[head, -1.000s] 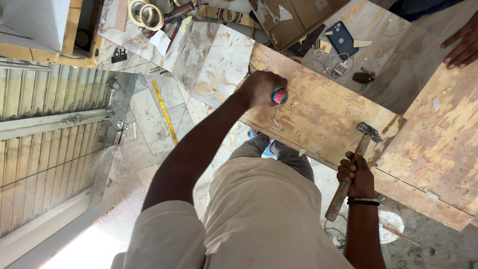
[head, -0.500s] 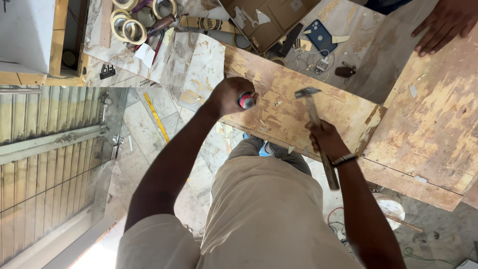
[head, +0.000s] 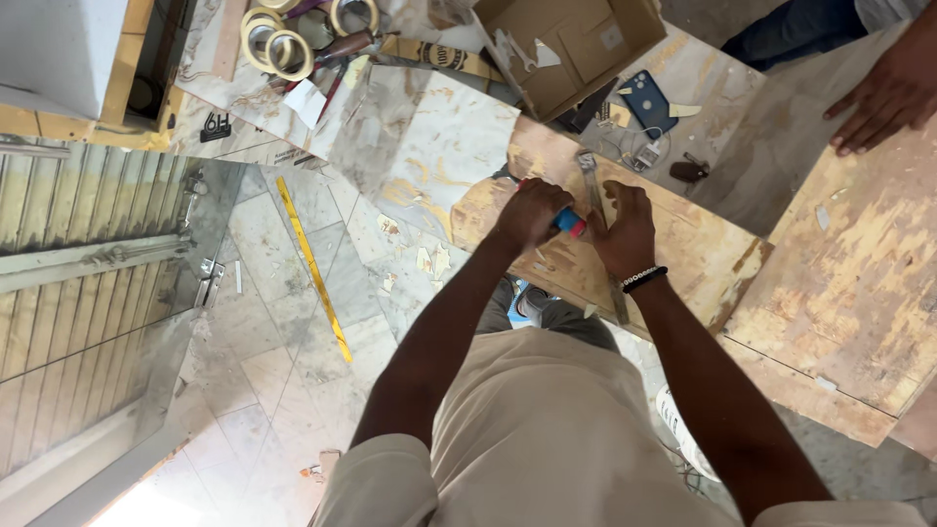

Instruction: The person uses a chisel and a hammer to scrape and remove a marble-patterned vinyl sheet from a wooden surface. They repeatedly strike the chisel to loosen the material and peel off large sections of the vinyl, revealing the wood underneath.

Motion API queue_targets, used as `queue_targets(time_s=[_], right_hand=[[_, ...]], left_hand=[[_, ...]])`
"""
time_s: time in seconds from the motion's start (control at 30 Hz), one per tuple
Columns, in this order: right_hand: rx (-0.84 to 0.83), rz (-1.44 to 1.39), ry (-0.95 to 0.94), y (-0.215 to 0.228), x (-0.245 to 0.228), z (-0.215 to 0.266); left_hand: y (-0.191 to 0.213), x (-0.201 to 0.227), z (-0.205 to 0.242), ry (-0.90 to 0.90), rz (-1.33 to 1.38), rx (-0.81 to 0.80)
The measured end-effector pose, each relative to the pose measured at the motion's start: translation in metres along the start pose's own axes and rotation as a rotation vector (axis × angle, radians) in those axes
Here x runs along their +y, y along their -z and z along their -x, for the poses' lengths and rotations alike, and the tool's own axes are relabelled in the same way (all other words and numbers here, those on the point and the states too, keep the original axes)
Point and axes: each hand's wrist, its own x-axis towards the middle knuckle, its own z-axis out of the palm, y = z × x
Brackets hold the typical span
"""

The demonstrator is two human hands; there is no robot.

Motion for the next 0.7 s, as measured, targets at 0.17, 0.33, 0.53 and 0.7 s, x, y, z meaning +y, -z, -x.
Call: queue_targets(time_s=[0.17, 0.33, 0.53, 0.7], right_hand=[[-0.67, -0.613, -0.661, -0.022, -0.018, -0.027], [-0.922, -1.111, -0.931, -0.057, 0.03, -0.044], [-1.04, -1.333, -0.969, -0.094, 0.039, -0.042], [-0.849, -0.775, -0.654, -0.094, 0.019, -0.03]], left_hand=[[0.017, 0.009, 0.022, 0.062, 0.118, 0.136], [0.019, 0.007, 0.053, 0.313, 0.31, 0.546], [-0.073, -0.017, 0.08, 1.086, 0.984, 0.488], [-0.106, -0.008, 0.026, 1.156, 1.651, 0.571]])
